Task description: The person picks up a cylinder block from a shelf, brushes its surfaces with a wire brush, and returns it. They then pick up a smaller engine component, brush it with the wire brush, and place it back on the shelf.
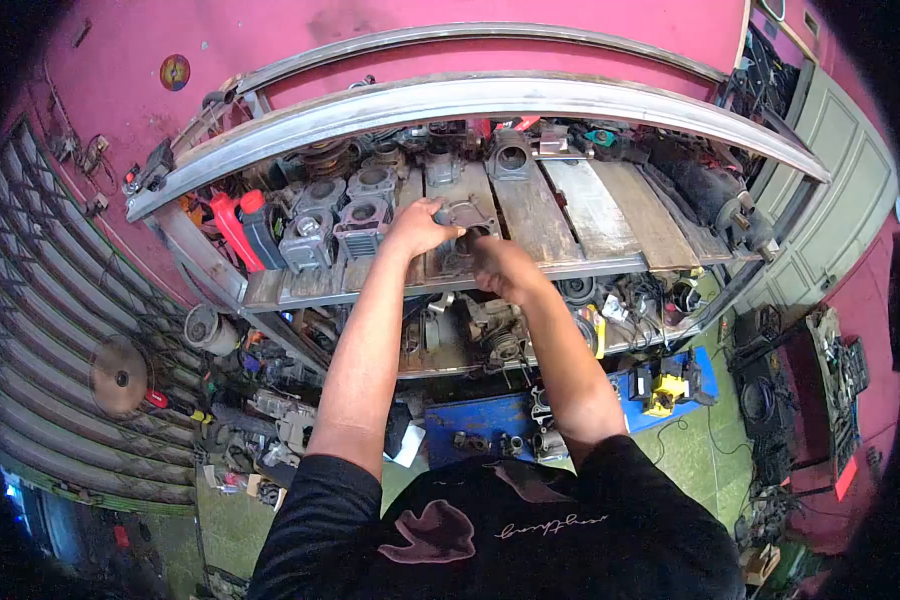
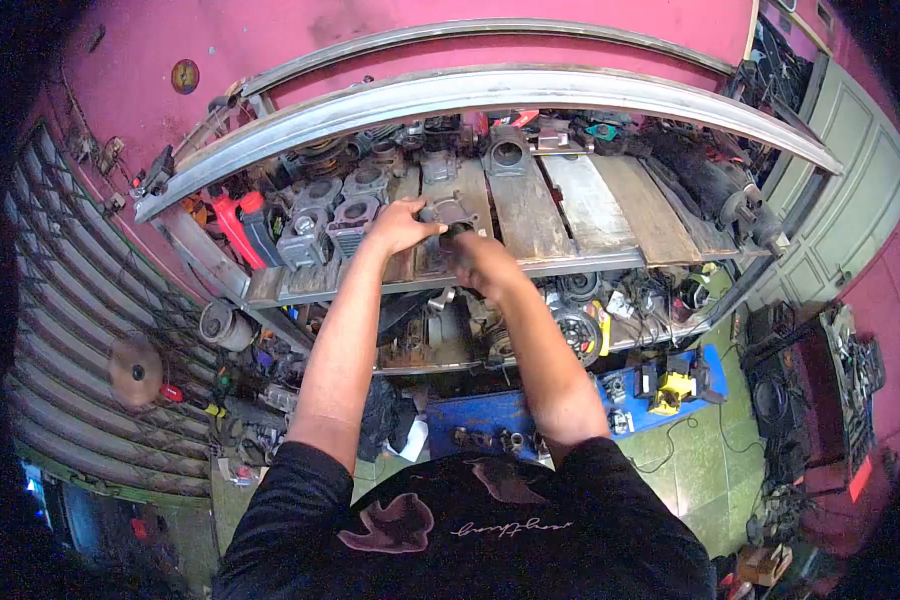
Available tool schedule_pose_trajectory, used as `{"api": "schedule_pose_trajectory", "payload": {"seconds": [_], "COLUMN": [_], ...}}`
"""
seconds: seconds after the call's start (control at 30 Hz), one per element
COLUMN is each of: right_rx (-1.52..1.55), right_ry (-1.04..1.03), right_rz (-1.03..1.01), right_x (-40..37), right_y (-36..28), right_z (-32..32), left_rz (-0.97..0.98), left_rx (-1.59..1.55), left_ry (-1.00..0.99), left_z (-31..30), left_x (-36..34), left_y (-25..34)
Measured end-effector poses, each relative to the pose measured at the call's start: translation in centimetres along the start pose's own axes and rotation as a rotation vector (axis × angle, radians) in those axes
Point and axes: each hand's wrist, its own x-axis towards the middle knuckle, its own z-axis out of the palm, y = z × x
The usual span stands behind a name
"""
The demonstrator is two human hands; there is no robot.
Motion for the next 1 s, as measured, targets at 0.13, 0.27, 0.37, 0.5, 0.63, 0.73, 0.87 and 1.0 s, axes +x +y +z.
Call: {"api": "schedule_pose_trajectory", "payload": {"seconds": [0.13, 0.27, 0.37, 0.5, 0.63, 0.73, 0.87, 1.0], "right_rx": [0.806, 0.618, -0.66, -1.122, 0.026, 1.022, 2.05, 1.414], "right_ry": [0.037, 0.211, 0.161, 0.093, -0.05, -0.237, -0.324, -0.042], "right_rz": [0.178, -0.114, -0.012, -0.085, -0.01, 0.091, 0.095, -0.023], "right_x": [-3.8, -3.0, -5.2, -4.0, -0.5, -0.4, -2.6, -2.7], "right_y": [-0.1, 4.4, -1.5, -5.4, -2.6, 1.0, 1.9, 2.3], "right_z": [0.4, 3.1, -0.2, 0.2, -1.1, -2.5, -1.9, 1.6], "left_rz": [-0.05, -0.033, -0.003, 0.018, 0.009, 0.008, 0.034, 0.028], "left_rx": [0.005, -0.057, -0.084, -0.104, 0.041, 0.008, -0.052, -0.019], "left_ry": [-0.01, 0.001, -0.016, -0.014, 0.073, 0.053, -0.03, 0.009], "left_z": [0.3, 0.5, 0.3, 1.0, 0.4, 0.3, 0.5, 0.0], "left_x": [0.3, -0.1, 0.0, 0.9, 0.0, 0.0, 1.1, 0.0], "left_y": [0.0, -0.4, -0.4, -1.4, 0.1, 0.2, -0.9, 0.0]}}
